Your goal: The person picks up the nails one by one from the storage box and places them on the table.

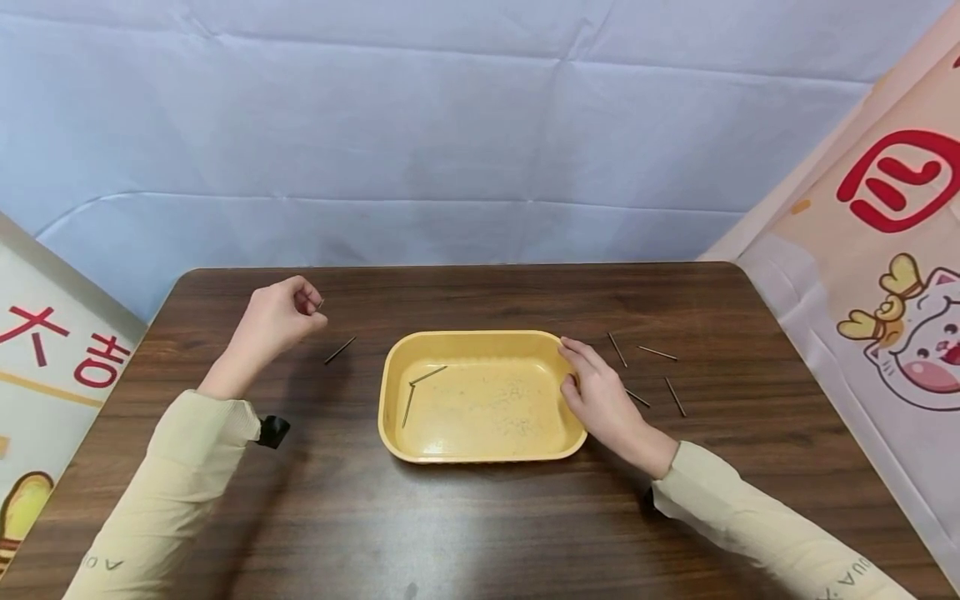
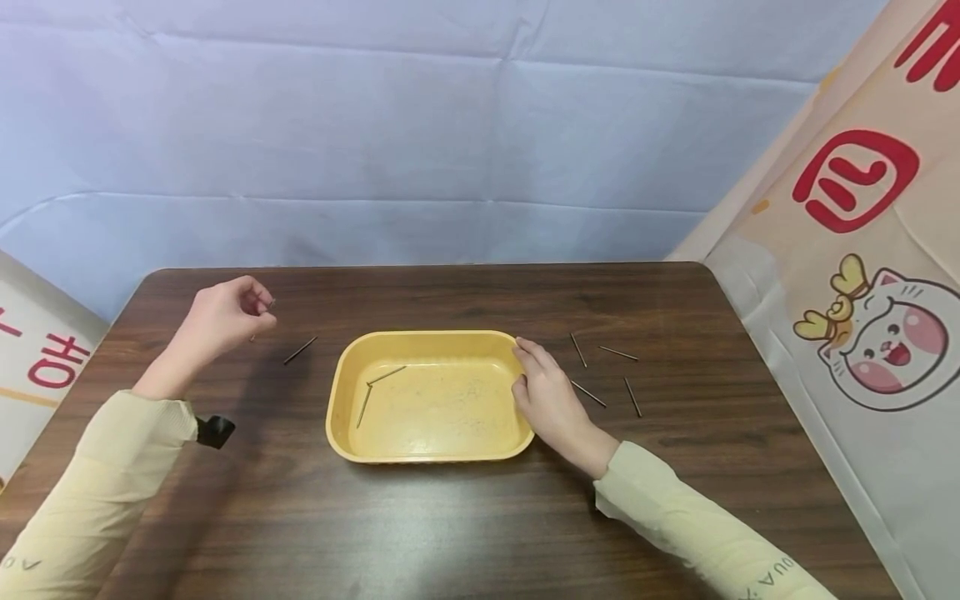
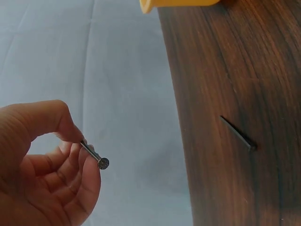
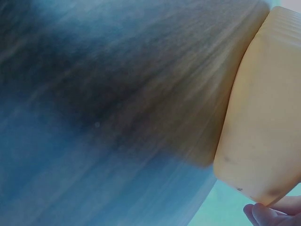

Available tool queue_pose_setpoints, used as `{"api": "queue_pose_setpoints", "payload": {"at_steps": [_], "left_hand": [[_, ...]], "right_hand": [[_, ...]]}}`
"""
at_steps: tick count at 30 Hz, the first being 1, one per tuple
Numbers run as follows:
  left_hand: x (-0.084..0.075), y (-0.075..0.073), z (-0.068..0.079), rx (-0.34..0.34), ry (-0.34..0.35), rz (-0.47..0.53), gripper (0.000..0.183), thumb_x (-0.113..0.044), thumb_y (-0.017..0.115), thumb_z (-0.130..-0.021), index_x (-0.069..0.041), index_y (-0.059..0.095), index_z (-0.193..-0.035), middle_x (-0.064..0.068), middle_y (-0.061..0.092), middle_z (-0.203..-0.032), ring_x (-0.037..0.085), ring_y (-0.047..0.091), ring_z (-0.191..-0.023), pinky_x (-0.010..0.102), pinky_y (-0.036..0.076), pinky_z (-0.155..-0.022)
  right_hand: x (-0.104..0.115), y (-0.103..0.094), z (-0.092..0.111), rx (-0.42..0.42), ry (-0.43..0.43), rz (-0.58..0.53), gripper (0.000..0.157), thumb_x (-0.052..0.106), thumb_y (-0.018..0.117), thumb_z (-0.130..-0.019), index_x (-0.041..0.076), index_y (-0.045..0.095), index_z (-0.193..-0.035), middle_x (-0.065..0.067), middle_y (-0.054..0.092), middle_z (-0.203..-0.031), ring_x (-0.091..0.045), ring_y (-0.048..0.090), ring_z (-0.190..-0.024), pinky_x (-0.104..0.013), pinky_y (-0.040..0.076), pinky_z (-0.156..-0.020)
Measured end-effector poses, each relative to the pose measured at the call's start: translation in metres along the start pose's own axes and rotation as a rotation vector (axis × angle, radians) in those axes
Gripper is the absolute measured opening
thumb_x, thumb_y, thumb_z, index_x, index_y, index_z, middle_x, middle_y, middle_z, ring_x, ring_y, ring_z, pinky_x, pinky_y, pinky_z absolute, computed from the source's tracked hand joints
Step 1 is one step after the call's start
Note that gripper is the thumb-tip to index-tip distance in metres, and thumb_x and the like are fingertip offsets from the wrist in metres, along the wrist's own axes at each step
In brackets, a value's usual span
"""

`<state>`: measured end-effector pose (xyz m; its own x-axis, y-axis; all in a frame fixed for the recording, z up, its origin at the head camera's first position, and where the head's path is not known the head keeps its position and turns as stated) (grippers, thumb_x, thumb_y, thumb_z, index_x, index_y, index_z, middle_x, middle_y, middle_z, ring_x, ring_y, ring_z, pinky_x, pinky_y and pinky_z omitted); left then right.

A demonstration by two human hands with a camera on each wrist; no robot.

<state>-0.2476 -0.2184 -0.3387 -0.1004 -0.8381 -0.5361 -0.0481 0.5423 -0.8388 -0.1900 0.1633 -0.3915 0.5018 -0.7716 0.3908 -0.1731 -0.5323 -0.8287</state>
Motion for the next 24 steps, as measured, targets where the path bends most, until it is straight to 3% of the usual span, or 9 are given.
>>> {"api": "queue_pose_setpoints", "payload": {"at_steps": [11, 20, 24], "left_hand": [[0.02, 0.0, 0.001, -0.018, -0.09, -0.006, 0.019, -0.013, 0.061, -0.071, -0.002, 0.057, -0.087, 0.007, 0.058, -0.075, 0.018, 0.052, -0.062, 0.03, 0.038, -0.06], [0.035, 0.004, 0.004, 0.015, -0.149, -0.007, 0.022, -0.017, 0.061, -0.077, 0.0, 0.056, -0.092, 0.012, 0.059, -0.083, 0.026, 0.053, -0.072, 0.036, 0.041, -0.064], [0.041, 0.005, 0.005, 0.026, -0.163, -0.003, 0.022, -0.017, 0.06, -0.079, 0.0, 0.055, -0.092, 0.013, 0.058, -0.083, 0.025, 0.053, -0.069, 0.036, 0.042, -0.061]], "right_hand": [[0.0, -0.001, 0.0, -0.003, -0.007, -0.003, 0.038, -0.005, 0.053, -0.078, -0.013, 0.055, -0.115, -0.02, 0.051, -0.124, -0.028, 0.056, -0.101, -0.032, 0.05, -0.068], [0.001, -0.002, 0.0, -0.027, -0.026, 0.0, 0.037, -0.007, 0.053, -0.077, -0.013, 0.056, -0.114, -0.021, 0.052, -0.122, -0.03, 0.057, -0.101, -0.032, 0.05, -0.068], [0.001, -0.003, 0.0, -0.035, -0.032, -0.002, 0.037, -0.007, 0.053, -0.077, -0.013, 0.056, -0.114, -0.021, 0.052, -0.122, -0.029, 0.057, -0.099, -0.031, 0.049, -0.065]]}}
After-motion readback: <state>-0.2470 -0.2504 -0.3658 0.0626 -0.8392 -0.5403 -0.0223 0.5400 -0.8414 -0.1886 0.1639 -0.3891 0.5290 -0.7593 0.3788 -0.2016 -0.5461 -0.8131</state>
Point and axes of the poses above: each hand's wrist, its own z-axis away from the middle knuckle, its own y-axis out of the palm, x = y × z, the point moved 6 cm from there along -z, towards the middle knuckle
